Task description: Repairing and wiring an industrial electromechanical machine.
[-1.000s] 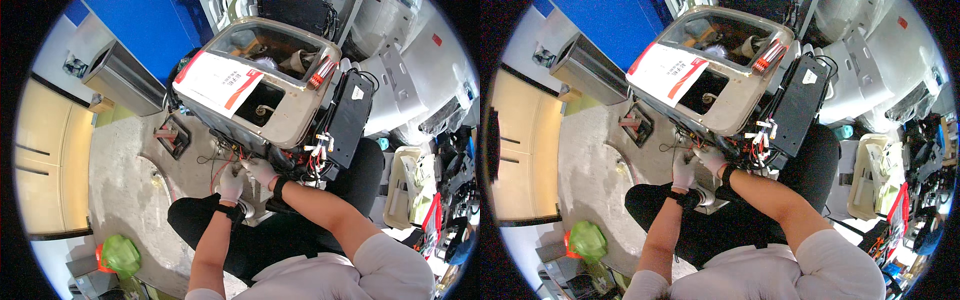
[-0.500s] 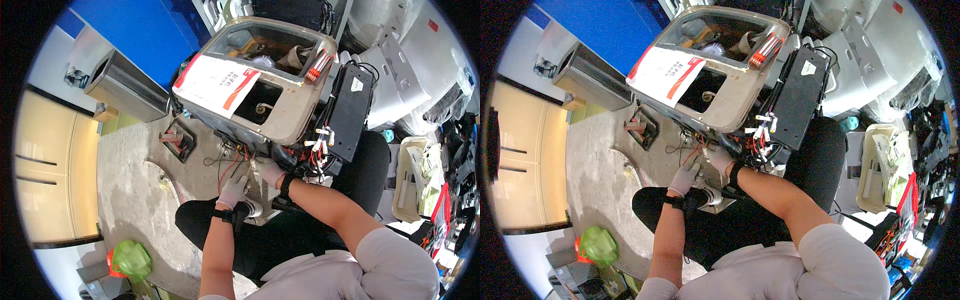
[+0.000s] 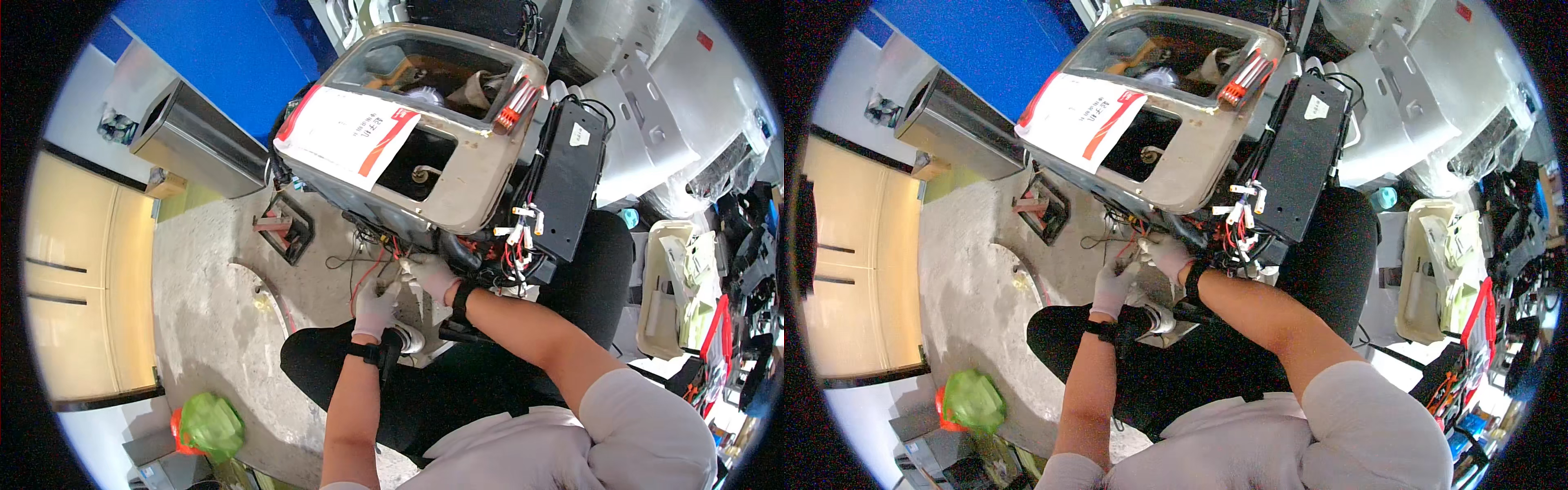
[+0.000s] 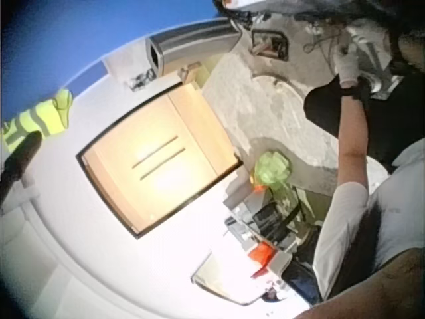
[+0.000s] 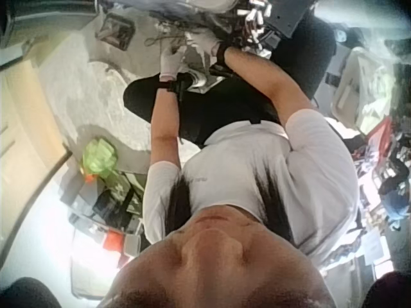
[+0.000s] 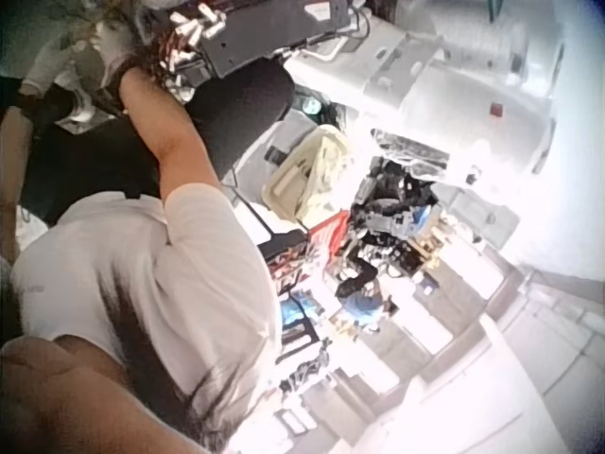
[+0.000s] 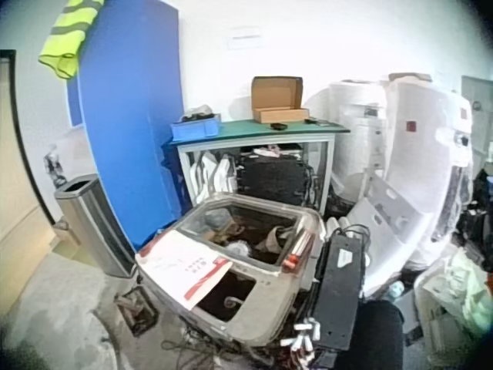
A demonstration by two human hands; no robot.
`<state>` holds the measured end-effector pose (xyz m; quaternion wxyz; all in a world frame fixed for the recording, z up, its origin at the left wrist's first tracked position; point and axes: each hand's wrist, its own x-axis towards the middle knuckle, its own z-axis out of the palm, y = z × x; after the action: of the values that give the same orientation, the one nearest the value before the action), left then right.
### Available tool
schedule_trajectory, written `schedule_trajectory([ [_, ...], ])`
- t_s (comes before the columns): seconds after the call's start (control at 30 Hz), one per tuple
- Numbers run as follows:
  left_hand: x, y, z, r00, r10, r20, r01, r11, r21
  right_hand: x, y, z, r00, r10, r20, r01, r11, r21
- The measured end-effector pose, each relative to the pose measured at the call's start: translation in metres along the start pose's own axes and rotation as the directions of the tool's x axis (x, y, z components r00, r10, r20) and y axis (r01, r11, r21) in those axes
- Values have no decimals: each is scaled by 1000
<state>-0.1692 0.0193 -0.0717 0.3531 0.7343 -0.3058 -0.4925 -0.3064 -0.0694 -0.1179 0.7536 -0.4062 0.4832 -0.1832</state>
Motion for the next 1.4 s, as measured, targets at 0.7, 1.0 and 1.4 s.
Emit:
schedule_trajectory([
  [0.7, 0, 1, 5, 970, 241, -39, -242, 970, -29, -10, -4, -2, 999, -20, 42, 21, 999, -32],
  [1.0, 13, -17, -3, 979, -154, 132, 158, 987, -21, -3, 0, -6, 997, 40, 62, -38, 999, -28],
  [1.4, 9, -21, 14, 991, 109, -71, -113, 992, -49, -12, -7, -7, 995, 84, 59, -79, 994, -76],
])
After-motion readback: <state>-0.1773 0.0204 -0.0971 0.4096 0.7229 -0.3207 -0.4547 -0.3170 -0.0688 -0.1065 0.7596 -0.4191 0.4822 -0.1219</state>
